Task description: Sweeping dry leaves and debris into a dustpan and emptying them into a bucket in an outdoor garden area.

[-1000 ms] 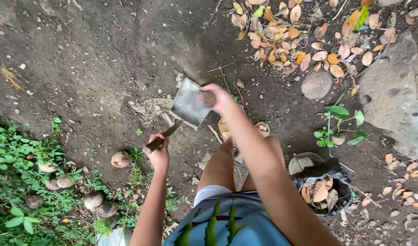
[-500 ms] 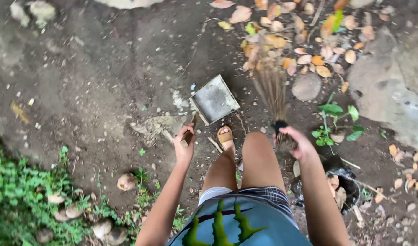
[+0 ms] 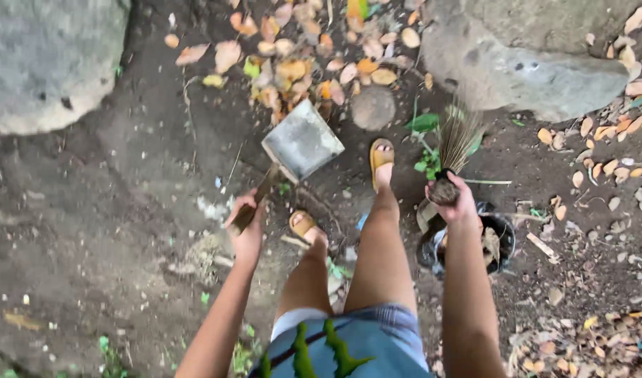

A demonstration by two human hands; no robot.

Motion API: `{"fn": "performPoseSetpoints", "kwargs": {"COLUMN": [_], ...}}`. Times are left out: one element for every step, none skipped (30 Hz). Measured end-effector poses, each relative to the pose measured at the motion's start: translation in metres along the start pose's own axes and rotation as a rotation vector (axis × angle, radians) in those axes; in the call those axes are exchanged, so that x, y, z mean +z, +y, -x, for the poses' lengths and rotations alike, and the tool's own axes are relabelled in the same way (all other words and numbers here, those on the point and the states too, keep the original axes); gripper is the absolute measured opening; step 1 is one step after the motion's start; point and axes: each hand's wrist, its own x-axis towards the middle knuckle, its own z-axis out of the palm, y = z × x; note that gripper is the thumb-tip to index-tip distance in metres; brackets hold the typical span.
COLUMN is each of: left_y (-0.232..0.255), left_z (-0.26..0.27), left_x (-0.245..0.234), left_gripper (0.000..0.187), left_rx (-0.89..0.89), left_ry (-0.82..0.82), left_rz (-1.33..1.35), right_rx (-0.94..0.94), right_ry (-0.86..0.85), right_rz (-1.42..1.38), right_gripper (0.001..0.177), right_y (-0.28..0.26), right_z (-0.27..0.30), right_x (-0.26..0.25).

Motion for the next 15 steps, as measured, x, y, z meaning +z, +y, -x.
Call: {"fn": "performPoseSetpoints", "kwargs": {"left_y": [-0.002,-0.002,-0.002,0.004,0.009,0.017,0.018,0.020,0.023,0.025,0.029,0.030,0.034,0.038,0.042], "left_z": [-0.005,-0.003,-0.002,-0.004,-0.006,-0.004,-0.009,-0.010,-0.010,-0.011,-0.012,-0.016,-0.016,-0.018,-0.020], "left_x": [0.011,0.018,0.025,0.036,0.045,0.053,0.062,0.069,0.075,0.083,0.089,0.097,0.103,0.107,0.111], "left_gripper": [0.021,0.021,0.022,0.022,0.023,0.024,0.024,0.025,0.025,0.025,0.025,0.024,0.024,0.024,0.024], "left_rx": [0.015,-0.030,-0.075,-0.073,-0.083,-0.098,-0.102,-0.058,-0.012,-0.020,-0.071,-0.117,-0.120,-0.151,-0.183], "left_ry": [-0.011,0.006,0.024,0.016,0.037,0.058,0.051,0.050,0.049,0.045,0.081,0.123,0.126,0.152,0.179], "left_rz": [-0.005,0.006,0.016,0.005,-0.051,-0.105,-0.114,-0.147,-0.179,-0.180,-0.168,-0.151,-0.146,-0.090,-0.033], "right_rx": [-0.007,-0.003,0.003,0.007,0.062,0.119,0.125,0.176,0.227,0.230,0.181,0.127,0.126,0.213,0.300], "right_ry": [-0.007,0.039,0.085,0.088,0.088,0.092,0.099,0.001,-0.099,-0.091,-0.140,-0.196,-0.195,-0.125,-0.054], "right_rz": [-0.016,0.035,0.087,0.074,0.197,0.323,0.314,0.397,0.478,0.478,0.562,0.652,0.658,0.663,0.667], "right_gripper": [0.030,0.028,0.026,0.026,0.020,0.015,0.015,0.015,0.017,0.017,0.023,0.030,0.030,0.034,0.037], "right_y": [-0.008,-0.014,-0.019,-0.005,0.010,0.024,0.032,0.040,0.048,0.041,0.036,0.028,0.000,-0.026,-0.051], "right_z": [-0.047,-0.089,-0.131,-0.160,-0.188,-0.212,-0.195,-0.173,-0.150,-0.118,-0.085,-0.055,-0.019,0.015,0.050], "right_x": [0.000,-0.003,-0.007,0.002,0.012,0.021,0.050,0.076,0.104,0.101,0.100,0.103,0.107,0.113,0.119]}}
